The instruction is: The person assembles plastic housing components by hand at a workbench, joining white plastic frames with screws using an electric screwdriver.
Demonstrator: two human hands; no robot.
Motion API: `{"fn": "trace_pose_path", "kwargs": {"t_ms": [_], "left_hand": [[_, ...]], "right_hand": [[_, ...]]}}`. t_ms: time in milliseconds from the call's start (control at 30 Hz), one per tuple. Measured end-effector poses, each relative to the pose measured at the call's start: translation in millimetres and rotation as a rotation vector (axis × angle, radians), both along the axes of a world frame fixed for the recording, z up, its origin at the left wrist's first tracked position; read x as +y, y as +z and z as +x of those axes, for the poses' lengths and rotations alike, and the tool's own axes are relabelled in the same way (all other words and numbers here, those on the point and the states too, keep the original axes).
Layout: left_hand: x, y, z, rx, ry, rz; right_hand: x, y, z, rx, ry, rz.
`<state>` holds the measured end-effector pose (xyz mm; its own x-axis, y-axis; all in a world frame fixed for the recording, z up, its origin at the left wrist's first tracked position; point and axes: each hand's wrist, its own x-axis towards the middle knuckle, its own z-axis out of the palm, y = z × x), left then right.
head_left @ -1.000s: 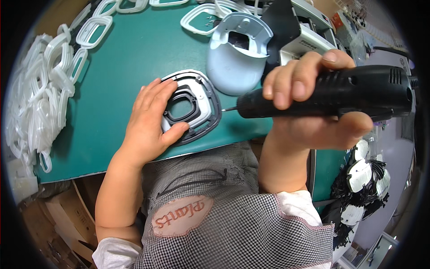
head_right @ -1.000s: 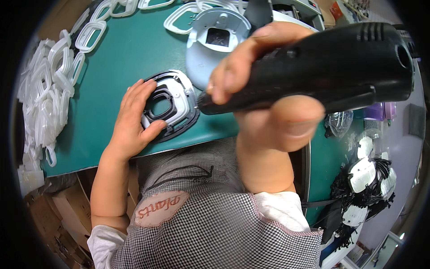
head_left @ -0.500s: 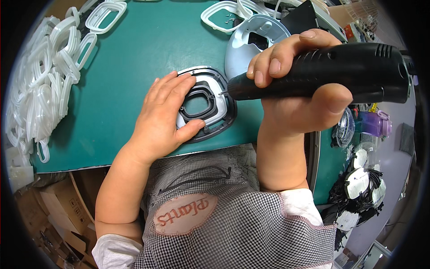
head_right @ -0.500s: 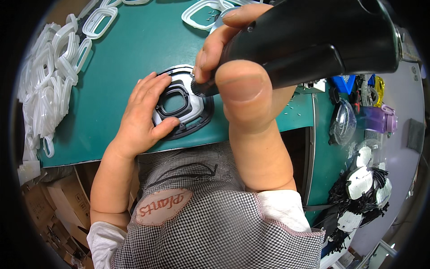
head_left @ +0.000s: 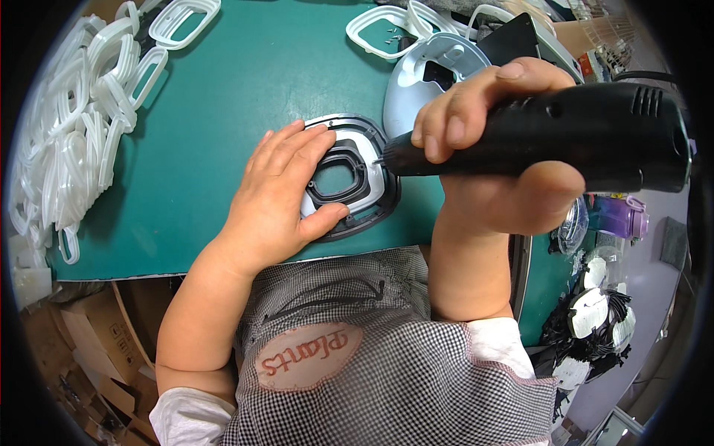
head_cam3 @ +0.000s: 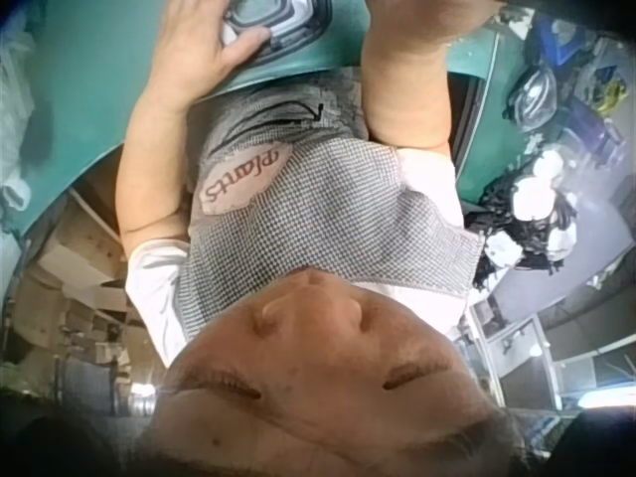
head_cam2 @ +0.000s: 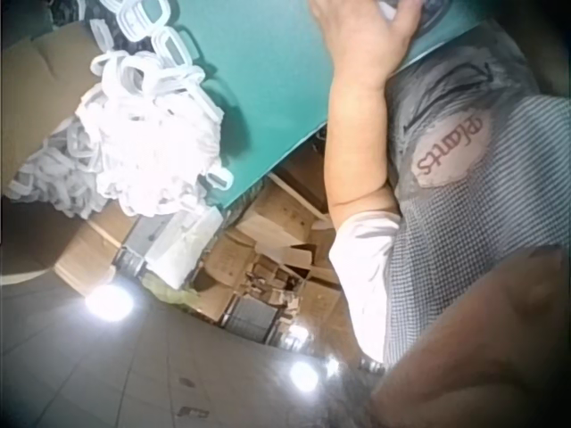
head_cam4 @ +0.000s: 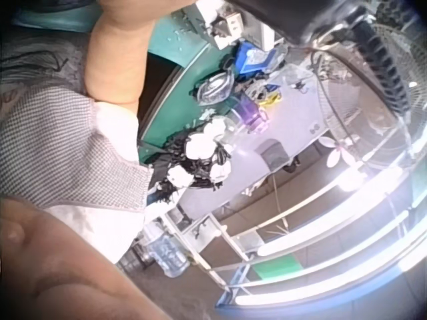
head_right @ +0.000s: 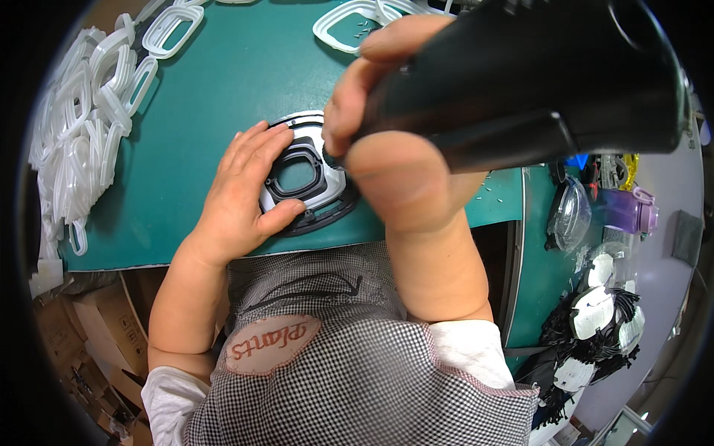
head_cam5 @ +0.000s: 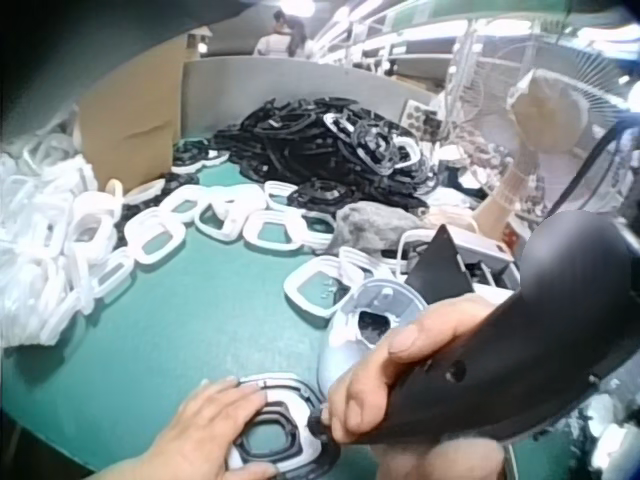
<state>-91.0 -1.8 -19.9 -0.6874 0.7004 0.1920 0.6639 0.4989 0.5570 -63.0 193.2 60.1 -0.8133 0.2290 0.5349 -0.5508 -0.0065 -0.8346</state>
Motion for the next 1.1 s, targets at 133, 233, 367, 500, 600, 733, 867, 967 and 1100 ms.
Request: {"fn": "trace_pose_path", "kwargs": {"t_ms": [133,233,367,500,600,733,867,967,1100], "left_hand": [[0.1,-0.6,-2.5,0.010,0.006,0.006],[-1.8,-0.2,-0.2,-0.002,-0.001,0.001],[-0.9,1.9,-0.4,-0.013,-0.005,0.003],[-0.7,2.3,0.1,-0.008,0.005,0.009],[-0.2,4.0,0.0,-0.001,0.010,0.000],[0.5,3.0,-0.1,-0.009,0.001,0.013],[1.7,3.1,1.2,-0.012,0.016,0.031],[-0.2,1.4,0.4,-0.011,0.021,0.014],[-1.9,2.8,-0.9,-0.001,0.008,0.014]], "right_hand": [[1.0,-2.3,-7.5,0.002,0.057,0.026],[4.4,-5.2,-11.5,0.013,0.149,0.046],[9.7,-2.4,-12.2,0.018,0.201,0.030],[15.5,-3.6,-12.4,-0.037,0.281,0.020],[18.2,-4.8,-15.6,-0.033,0.343,0.030],[3.8,-9.9,-17.5,-0.010,0.310,-0.313],[5.8,-12.7,-13.4,0.014,0.271,-0.296],[17.4,-16.7,-12.0,0.027,0.131,-0.063],[21.5,-14.2,-13.4,-0.030,-0.002,-0.334]]}}
